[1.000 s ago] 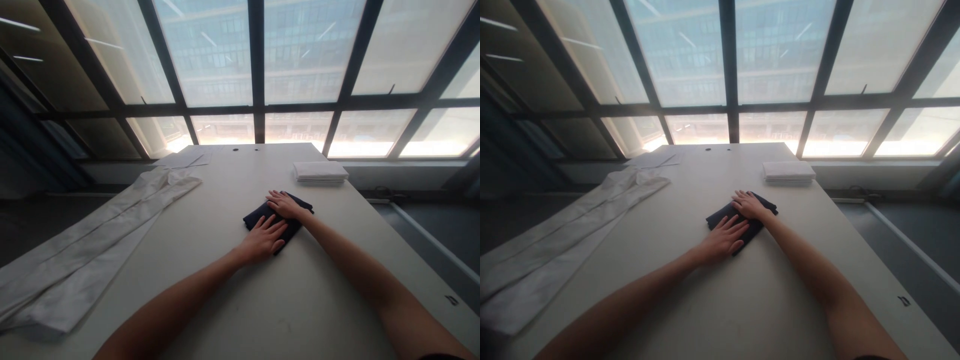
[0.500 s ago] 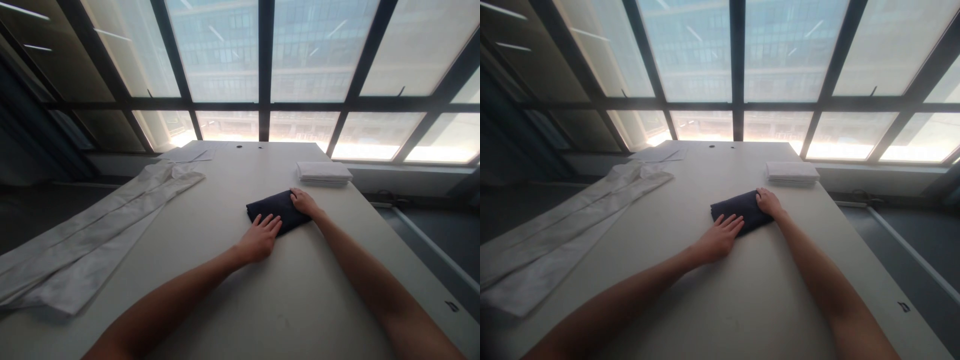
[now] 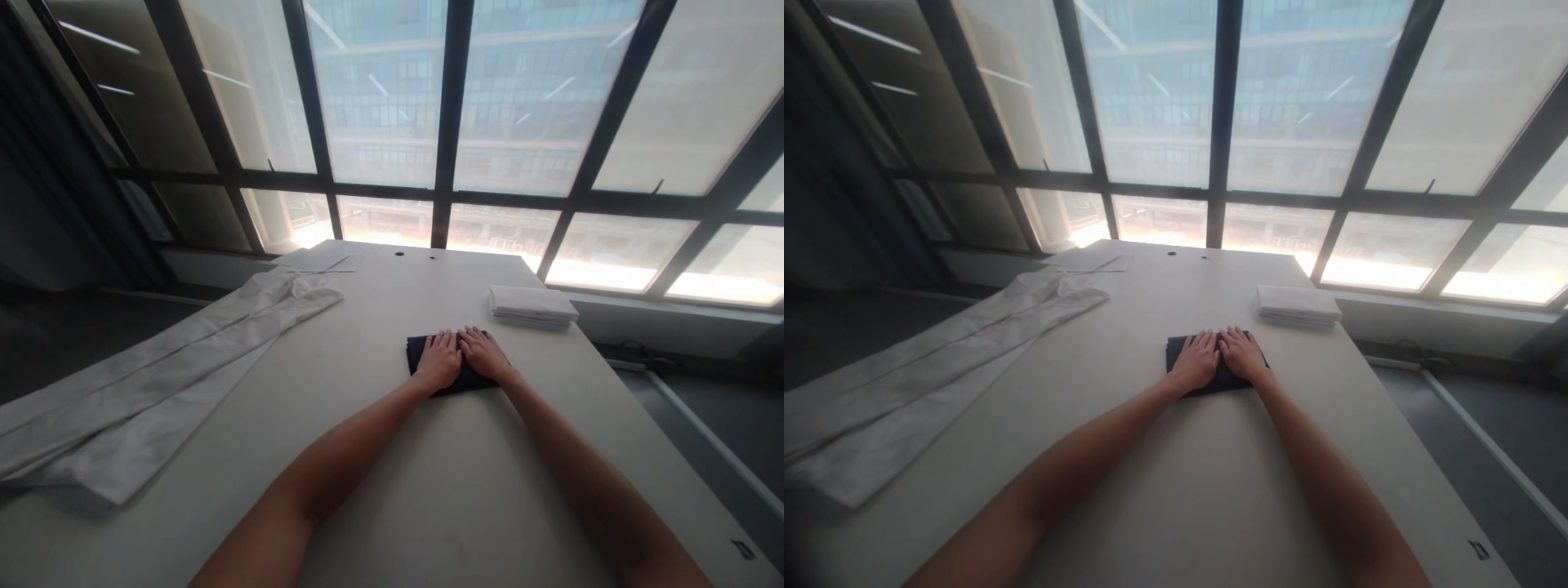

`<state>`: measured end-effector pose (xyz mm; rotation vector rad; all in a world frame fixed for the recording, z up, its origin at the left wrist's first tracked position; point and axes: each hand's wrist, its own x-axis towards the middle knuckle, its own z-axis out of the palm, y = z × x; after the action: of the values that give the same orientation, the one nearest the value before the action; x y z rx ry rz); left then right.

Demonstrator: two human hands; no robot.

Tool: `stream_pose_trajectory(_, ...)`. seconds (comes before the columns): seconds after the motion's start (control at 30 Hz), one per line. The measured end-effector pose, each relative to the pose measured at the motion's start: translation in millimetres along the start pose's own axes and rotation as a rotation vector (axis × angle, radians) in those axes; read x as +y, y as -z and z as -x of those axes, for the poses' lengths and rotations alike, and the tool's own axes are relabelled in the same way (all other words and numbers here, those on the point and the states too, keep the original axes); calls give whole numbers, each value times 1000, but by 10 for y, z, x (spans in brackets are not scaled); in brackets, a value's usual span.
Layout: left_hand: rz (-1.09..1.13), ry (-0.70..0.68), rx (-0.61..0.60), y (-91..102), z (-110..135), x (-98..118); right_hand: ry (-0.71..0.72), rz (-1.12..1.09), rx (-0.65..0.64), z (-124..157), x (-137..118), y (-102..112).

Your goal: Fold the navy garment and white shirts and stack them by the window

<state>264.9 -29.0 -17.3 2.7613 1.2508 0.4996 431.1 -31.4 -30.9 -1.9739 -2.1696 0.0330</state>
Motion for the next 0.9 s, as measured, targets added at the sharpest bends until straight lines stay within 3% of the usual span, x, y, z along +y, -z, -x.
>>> stream_pose_trajectory(0.1,21,41,-33,-59,25,-266,-104,-20,-31,-3,125,29)
stream_pose_trajectory(0.2,42,166,-90,-1,141,-580,-183,-66,-46,-16,180,48)
stream_pose_trajectory(0.33,11,236,-90,81,295,-874,-210,-145,39,-16,187,49)
stream_pose_trajectory(0.47,11,311,15,157,329,-987,-357,-353,199,-2,302,142)
stream_pose_trajectory(0.6,48,353,144,262,299,-964,-523,-465,216,43,541,328)
stream_pose_trajectory(0.7,62,268,243,328,314,-846,-577,-525,157,82,640,432)
stream_pose_trajectory(0.77,91,116,267,345,351,-725,-605,-589,103,98,631,468)
stream_pose_trajectory(0.9,157,-236,131,283,463,-462,-637,-710,8,102,524,498)
